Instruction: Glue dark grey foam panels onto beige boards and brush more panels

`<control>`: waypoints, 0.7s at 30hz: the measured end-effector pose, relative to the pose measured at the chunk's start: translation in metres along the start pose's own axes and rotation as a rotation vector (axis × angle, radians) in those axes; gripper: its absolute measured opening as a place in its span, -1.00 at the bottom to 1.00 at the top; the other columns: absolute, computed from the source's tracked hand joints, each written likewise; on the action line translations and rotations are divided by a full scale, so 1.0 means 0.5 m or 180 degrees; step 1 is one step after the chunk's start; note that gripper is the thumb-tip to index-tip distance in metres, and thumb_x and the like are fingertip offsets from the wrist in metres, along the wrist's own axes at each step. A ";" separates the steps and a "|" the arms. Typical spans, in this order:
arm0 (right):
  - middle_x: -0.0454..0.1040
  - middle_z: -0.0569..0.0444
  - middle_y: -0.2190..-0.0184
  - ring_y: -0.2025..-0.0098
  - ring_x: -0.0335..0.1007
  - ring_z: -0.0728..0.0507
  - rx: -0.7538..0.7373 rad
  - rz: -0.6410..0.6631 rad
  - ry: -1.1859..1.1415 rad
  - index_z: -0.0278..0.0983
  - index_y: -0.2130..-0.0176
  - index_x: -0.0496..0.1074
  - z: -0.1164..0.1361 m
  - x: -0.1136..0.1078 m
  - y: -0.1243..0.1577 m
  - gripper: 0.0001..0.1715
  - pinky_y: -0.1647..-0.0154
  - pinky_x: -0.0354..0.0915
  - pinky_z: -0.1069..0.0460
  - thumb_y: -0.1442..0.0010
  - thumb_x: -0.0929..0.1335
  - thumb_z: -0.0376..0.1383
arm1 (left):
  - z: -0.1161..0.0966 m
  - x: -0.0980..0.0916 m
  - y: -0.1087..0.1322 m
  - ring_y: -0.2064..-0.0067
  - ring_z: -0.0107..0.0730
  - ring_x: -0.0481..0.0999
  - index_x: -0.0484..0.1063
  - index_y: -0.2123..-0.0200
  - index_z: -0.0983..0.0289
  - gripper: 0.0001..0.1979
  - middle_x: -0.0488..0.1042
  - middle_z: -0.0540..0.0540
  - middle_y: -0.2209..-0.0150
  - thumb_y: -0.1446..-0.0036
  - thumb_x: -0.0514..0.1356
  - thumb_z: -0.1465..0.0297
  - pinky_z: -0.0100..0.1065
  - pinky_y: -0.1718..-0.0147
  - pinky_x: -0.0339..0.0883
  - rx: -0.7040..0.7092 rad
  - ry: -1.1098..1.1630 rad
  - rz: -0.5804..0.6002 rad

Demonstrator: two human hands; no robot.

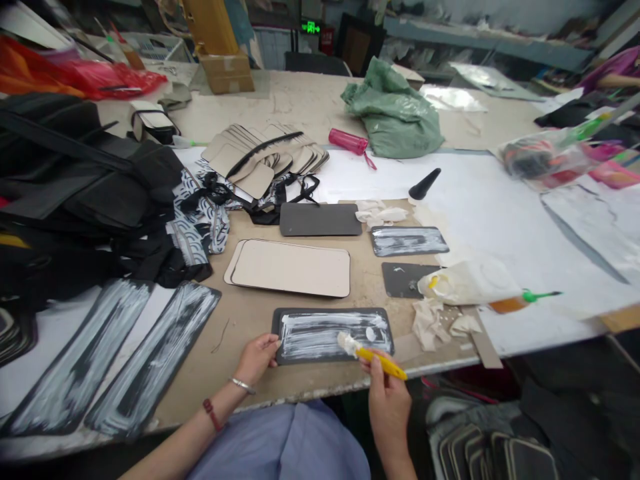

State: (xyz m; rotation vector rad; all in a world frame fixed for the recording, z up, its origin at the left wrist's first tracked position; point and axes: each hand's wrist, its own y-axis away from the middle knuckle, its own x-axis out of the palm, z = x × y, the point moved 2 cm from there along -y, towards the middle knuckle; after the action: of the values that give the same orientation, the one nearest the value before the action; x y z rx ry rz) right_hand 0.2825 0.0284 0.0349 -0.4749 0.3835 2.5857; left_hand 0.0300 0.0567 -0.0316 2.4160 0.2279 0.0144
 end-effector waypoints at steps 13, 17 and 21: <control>0.48 -0.04 0.31 0.36 0.46 -0.13 0.0028 0.0598 -0.0224 -0.31 0.25 0.37 -0.012 0.090 0.053 -0.61 0.24 0.39 -0.05 -0.10 0.26 -0.06 | -0.005 0.000 0.004 0.64 -0.52 0.26 0.33 0.64 0.28 -0.74 0.27 -0.09 0.71 0.42 0.17 0.21 -0.45 0.64 0.20 -0.0080 -0.0003 0.0079; 0.50 -0.06 0.33 0.35 0.46 -0.15 0.0281 -0.0073 -0.0079 -0.33 0.19 0.34 -0.055 -0.022 -0.015 -0.52 0.18 0.36 -0.07 -0.05 0.28 -0.01 | -0.007 -0.001 0.005 0.60 -0.47 0.30 0.35 0.62 0.28 -0.73 0.34 -0.05 0.67 0.42 0.16 0.20 -0.43 0.62 0.23 -0.0061 -0.0063 0.0063; 0.52 -0.05 0.42 0.38 0.47 -0.18 0.0274 -0.0639 0.0164 -0.37 0.20 0.36 -0.070 -0.119 -0.059 -0.42 0.25 0.38 -0.06 0.00 0.29 0.05 | -0.011 0.000 0.009 0.59 -0.45 0.31 0.35 0.61 0.28 -0.73 0.34 -0.06 0.67 0.40 0.15 0.20 -0.42 0.61 0.24 -0.0044 -0.0126 0.0041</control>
State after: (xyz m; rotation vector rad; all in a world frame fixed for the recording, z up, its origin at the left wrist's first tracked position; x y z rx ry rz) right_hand 0.3555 0.0170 0.0213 -0.5224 0.4393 2.3572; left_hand 0.0304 0.0569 -0.0246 2.4016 0.1934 -0.0260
